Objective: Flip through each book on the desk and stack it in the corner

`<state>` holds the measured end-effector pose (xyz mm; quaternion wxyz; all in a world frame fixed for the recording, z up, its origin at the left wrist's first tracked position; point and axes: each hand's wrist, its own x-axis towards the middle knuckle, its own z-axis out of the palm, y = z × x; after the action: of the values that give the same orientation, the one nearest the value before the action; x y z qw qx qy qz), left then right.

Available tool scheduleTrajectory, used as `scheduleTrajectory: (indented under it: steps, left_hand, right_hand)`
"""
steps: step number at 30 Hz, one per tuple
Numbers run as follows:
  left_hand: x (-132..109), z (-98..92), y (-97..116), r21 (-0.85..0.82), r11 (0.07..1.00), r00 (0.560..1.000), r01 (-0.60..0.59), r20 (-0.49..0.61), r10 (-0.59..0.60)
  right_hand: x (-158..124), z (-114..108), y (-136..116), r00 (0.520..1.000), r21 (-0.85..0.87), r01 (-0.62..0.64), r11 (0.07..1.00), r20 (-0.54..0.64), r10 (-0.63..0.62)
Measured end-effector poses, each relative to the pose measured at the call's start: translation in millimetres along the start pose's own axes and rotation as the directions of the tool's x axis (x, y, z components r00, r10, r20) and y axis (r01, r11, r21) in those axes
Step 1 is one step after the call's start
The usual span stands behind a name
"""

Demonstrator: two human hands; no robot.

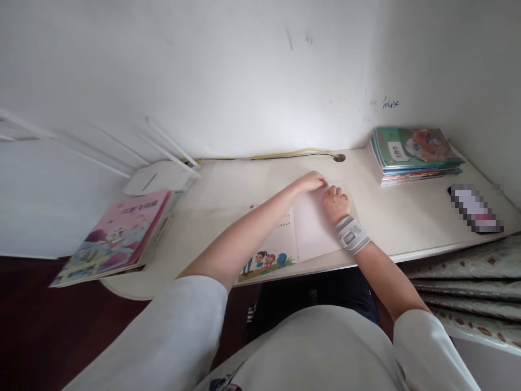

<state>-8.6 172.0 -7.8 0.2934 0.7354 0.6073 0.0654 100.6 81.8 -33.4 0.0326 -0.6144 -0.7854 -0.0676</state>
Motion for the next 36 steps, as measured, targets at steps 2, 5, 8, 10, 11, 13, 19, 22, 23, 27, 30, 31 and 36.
scheduleTrajectory:
  steps: [2, 5, 8, 10, 11, 13, 19, 22, 23, 27, 30, 31, 36]
  left_hand:
    - [0.7, -1.8, 2.0, -0.041, 0.997, 0.997, 0.063, 0.039, -0.061]
    - [4.1, -8.4, 3.6, -0.08, 0.986, 0.983, 0.148, 0.118, -0.138]
    - [9.6, -15.6, 3.5, -0.086, 0.976, 0.963, 0.198, 0.205, -0.177]
    - [12.8, -17.6, 3.5, -0.073, 0.975, 0.953, 0.208, 0.24, -0.185]
    - [13.7, -17.5, 3.9, -0.064, 0.977, 0.952, 0.203, 0.247, -0.181]
    - [14.3, -15.1, 5.6, -0.048, 0.985, 0.96, 0.165, 0.237, -0.149]
    - [10.2, 0.3, 11.2, 0.002, 0.999, 0.997, -0.035, 0.068, 0.035]
    - [8.2, 7.0, 10.2, 0.02, 0.997, 0.997, -0.079, -0.002, 0.079]
    - [7.3, 9.4, 9.7, 0.024, 0.996, 0.996, -0.086, -0.029, 0.086]
    - [2.2, 22.0, 9.9, 0.04, 0.994, 0.984, -0.101, -0.146, 0.105]
    - [0.3, 29.2, 11.8, 0.035, 0.989, 0.969, -0.146, -0.198, 0.15]
    - [0.4, 29.0, 12.1, 0.029, 0.985, 0.962, -0.169, -0.212, 0.171]
    - [-8.8, -0.1, -6.2, 0.027, 0.976, 0.915, -0.216, -0.342, 0.212]
  right_hand:
    - [0.3, -1.4, -0.9, 1.0, 0.026, -0.006, 1.0, 0.01, 0.006]
    - [0.3, -4.7, 2.0, 1.0, 0.057, -0.023, 0.998, 0.007, 0.023]
    - [0.1, -6.7, 8.9, 1.0, 0.09, -0.027, 0.996, -0.006, 0.027]
    - [0.0, -6.8, 13.4, 1.0, 0.114, -0.013, 0.993, -0.021, 0.015]
    - [-0.1, -6.6, 15.0, 1.0, 0.125, -0.005, 0.992, -0.026, 0.008]
    - [0.1, -6.3, 17.1, 1.0, 0.137, 0.005, 0.991, -0.021, -0.002]
    - [2.3, -4.0, 19.3, 1.0, 0.119, -0.005, 0.993, -0.01, 0.006]
    - [2.4, -1.3, 18.4, 0.999, 0.096, -0.003, 0.995, -0.032, 0.006]
    - [2.2, -0.3, 17.5, 0.999, 0.085, -0.001, 0.996, -0.041, 0.004]
    - [1.5, 3.8, 13.2, 0.997, 0.043, -0.005, 0.999, -0.078, 0.008]
    - [2.1, 5.3, 13.2, 0.998, 0.021, -0.012, 1.0, -0.062, 0.014]
    - [2.3, 5.0, 13.9, 0.999, 0.018, -0.008, 1.0, -0.054, 0.009]
    - [1.1, -2.2, 18.0, 1.0, 0.03, 0.004, 1.0, 0.005, -0.004]
